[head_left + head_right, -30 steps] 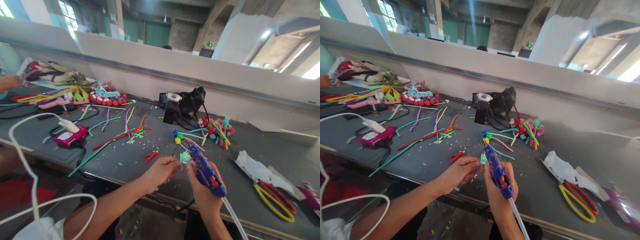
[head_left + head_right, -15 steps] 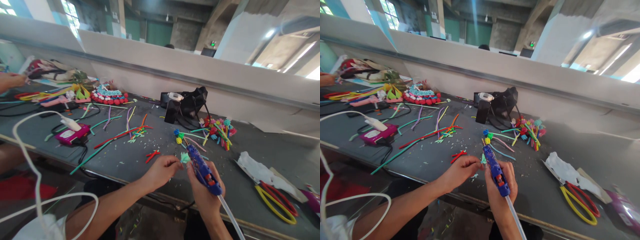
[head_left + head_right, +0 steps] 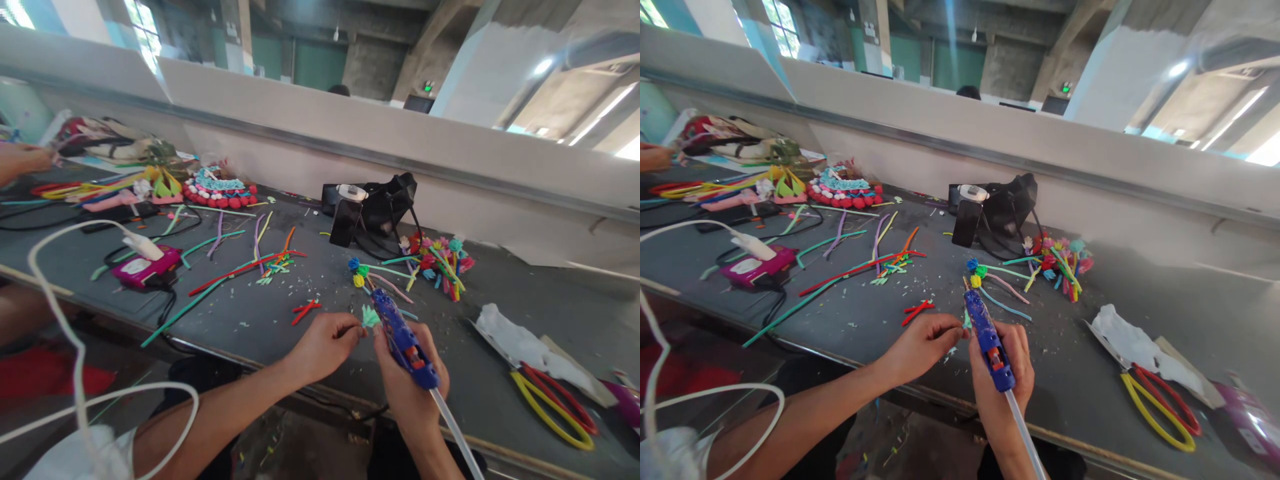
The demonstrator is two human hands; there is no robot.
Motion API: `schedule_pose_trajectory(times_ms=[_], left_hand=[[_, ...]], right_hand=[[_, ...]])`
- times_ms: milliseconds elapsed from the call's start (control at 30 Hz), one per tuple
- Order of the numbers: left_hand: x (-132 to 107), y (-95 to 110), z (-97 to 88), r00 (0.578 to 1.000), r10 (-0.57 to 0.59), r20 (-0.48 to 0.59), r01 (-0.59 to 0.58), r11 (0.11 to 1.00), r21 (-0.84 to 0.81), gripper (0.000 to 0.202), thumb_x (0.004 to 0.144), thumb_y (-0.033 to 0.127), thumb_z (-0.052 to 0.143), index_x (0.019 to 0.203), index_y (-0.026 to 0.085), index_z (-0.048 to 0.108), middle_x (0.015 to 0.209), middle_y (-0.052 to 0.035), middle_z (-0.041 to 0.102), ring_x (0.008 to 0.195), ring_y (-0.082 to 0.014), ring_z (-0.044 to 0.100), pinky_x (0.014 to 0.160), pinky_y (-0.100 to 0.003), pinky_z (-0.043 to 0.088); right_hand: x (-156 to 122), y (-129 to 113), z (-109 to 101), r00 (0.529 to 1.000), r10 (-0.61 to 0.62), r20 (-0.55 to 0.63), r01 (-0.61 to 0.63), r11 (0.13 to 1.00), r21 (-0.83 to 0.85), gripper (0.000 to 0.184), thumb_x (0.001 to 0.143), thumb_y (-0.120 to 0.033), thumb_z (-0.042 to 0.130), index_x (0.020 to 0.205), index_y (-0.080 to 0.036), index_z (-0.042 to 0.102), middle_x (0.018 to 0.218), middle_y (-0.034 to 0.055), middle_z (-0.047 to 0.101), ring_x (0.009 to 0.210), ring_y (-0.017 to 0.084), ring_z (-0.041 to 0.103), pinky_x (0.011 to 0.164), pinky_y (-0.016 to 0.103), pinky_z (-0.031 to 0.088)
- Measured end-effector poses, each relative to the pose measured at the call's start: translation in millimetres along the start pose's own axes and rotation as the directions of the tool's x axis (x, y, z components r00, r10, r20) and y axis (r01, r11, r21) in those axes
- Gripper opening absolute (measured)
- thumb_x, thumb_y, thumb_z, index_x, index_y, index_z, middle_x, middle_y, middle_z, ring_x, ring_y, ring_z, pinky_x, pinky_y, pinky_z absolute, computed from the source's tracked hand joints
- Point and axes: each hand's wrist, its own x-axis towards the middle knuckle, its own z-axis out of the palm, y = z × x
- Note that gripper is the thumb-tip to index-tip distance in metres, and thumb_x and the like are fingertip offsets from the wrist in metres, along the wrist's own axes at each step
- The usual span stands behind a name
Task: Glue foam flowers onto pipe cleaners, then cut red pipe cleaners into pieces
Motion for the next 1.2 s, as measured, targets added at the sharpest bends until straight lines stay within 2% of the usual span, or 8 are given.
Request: schedule_pose_trajectory(times_ms=[233, 400, 633, 967, 1200], left_hand=[[-1.2, -1.5, 0.8, 1.000, 0.018, 0.013, -0.019, 0.999, 0.044, 0.028, 0.088, 0.030, 0.046, 0.064, 0.016, 0.052, 0.058, 0.0053, 0.033, 0.057, -0.0095, 0.032, 0.052, -0.023, 0.022], [-1.4, -0.2, 0.9, 0.999, 0.031, 0.015, -0.032, 0.997, 0.064, 0.028, 0.087, 0.029, 0.045, 0.062, 0.017, 0.046, 0.059, 0.0051, 0.032, 0.059, -0.0097, 0.032, 0.053, -0.024, 0.022], [-1.5, -1.5, 2.0, 0.999, 0.037, 0.024, -0.038, 0.998, 0.049, 0.026, 0.086, 0.027, 0.045, 0.062, 0.017, 0.044, 0.060, 0.0047, 0.032, 0.061, -0.0100, 0.031, 0.053, -0.024, 0.021], [-0.7, -1.5, 1.4, 0.999, 0.037, -0.003, -0.036, 0.995, 0.094, 0.026, 0.086, 0.027, 0.044, 0.063, 0.016, 0.052, 0.060, 0.0046, 0.033, 0.060, -0.0104, 0.032, 0.054, -0.024, 0.022], [-2.1, -2.2, 2.2, 0.999, 0.048, -0.002, -0.047, 0.995, 0.089, 0.028, 0.086, 0.027, 0.044, 0.061, 0.017, 0.046, 0.060, 0.0047, 0.032, 0.060, -0.0101, 0.031, 0.054, -0.024, 0.022]], right_hand=[[-1.2, 0.6, 0.6, 0.999, 0.034, 0.011, -0.034, 0.999, 0.017, 0.013, 0.081, -0.029, 0.069, 0.082, -0.022, 0.059, 0.073, -0.0058, 0.055, 0.062, 0.011, 0.051, 0.063, 0.024, 0.040], [-0.3, 2.3, 0.5, 1.000, -0.020, 0.012, 0.020, 1.000, -0.014, 0.011, 0.081, -0.026, 0.069, 0.082, -0.022, 0.058, 0.074, -0.0056, 0.054, 0.065, 0.011, 0.052, 0.065, 0.023, 0.040], [-0.9, -0.6, 3.4, 1.000, -0.023, 0.000, 0.023, 1.000, -0.004, 0.011, 0.082, -0.026, 0.068, 0.081, -0.022, 0.058, 0.073, -0.0055, 0.054, 0.063, 0.011, 0.052, 0.064, 0.023, 0.040], [-0.4, -0.1, 2.8, 0.997, -0.072, -0.013, 0.071, 0.996, -0.050, 0.013, 0.081, -0.027, 0.069, 0.081, -0.022, 0.058, 0.073, -0.0056, 0.053, 0.062, 0.011, 0.051, 0.062, 0.022, 0.039], [-0.9, -2.5, 4.6, 0.999, -0.014, -0.032, 0.014, 1.000, -0.019, 0.013, 0.082, -0.032, 0.066, 0.081, -0.022, 0.059, 0.073, -0.0050, 0.054, 0.063, 0.012, 0.050, 0.063, 0.024, 0.040]])
